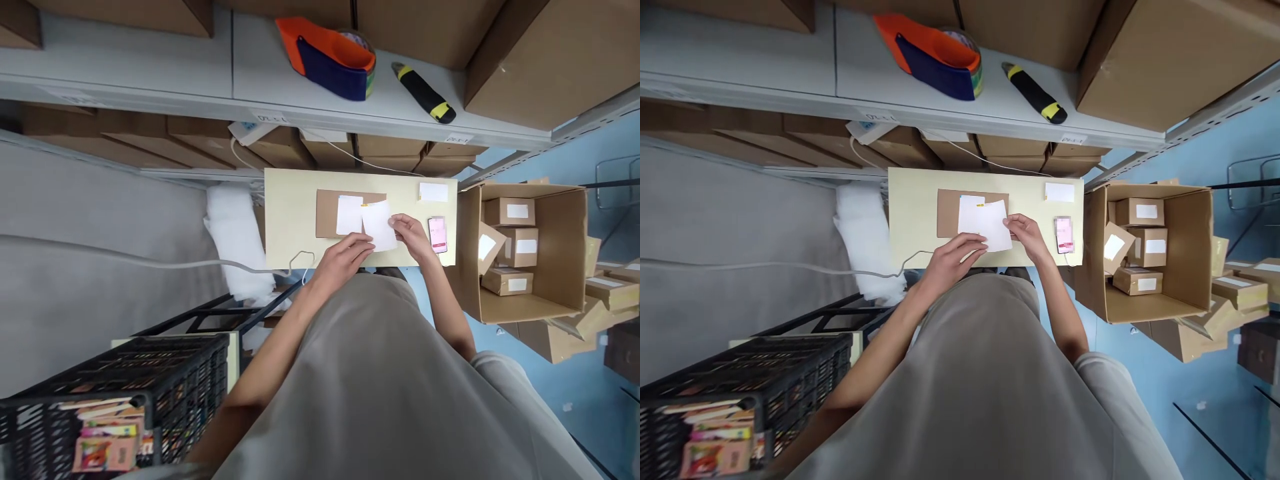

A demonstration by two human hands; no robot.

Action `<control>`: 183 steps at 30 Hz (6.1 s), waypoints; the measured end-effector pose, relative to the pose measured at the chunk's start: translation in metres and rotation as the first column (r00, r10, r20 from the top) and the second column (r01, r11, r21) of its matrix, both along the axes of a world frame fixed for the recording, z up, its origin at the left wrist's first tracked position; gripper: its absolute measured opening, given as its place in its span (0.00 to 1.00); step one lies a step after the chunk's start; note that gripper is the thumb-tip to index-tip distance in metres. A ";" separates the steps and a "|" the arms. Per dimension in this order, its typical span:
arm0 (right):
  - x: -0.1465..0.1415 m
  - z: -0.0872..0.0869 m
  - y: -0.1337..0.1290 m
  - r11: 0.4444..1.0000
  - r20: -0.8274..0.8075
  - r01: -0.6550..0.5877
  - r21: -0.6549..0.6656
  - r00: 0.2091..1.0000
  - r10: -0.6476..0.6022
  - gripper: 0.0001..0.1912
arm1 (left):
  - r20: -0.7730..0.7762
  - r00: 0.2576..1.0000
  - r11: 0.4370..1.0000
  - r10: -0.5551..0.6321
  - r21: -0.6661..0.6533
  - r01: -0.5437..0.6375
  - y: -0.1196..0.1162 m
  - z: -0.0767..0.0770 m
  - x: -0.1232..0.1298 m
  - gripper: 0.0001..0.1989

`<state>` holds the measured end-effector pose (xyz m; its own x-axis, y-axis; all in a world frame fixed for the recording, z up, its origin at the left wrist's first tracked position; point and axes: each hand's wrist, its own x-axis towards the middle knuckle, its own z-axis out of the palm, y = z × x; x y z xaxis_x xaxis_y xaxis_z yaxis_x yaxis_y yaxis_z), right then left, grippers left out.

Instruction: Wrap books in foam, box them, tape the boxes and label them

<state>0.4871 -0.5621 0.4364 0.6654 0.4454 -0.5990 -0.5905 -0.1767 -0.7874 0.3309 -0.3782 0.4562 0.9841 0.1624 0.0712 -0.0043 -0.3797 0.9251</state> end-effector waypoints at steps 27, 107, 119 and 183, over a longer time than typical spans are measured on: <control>-0.009 -0.013 -0.005 0.990 0.234 -0.134 0.034 0.964 0.123 0.27 | -0.366 0.857 0.832 0.362 -0.287 -0.474 0.007 -0.062 0.020 0.26; 0.014 -0.112 0.082 0.766 0.404 -0.196 -0.612 0.755 0.516 0.08 | -0.454 0.794 0.912 0.403 0.131 -0.388 0.080 -0.159 0.055 0.07; 0.013 -0.117 0.079 0.769 0.426 -0.192 -0.610 0.739 0.522 0.08 | -0.436 0.792 0.901 0.427 0.131 -0.413 0.076 -0.160 0.054 0.05; 0.013 -0.102 0.059 0.424 0.421 -0.393 -0.816 0.100 0.902 0.37 | -0.463 0.885 0.823 -0.052 0.482 0.301 0.119 -0.150 0.054 0.50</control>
<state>0.5005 -0.5027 0.3345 0.4393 0.8389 -0.3213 0.7300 -0.5418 -0.4166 0.3850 -0.2597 0.3063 0.9449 0.0424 -0.3246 0.2115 -0.8358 0.5066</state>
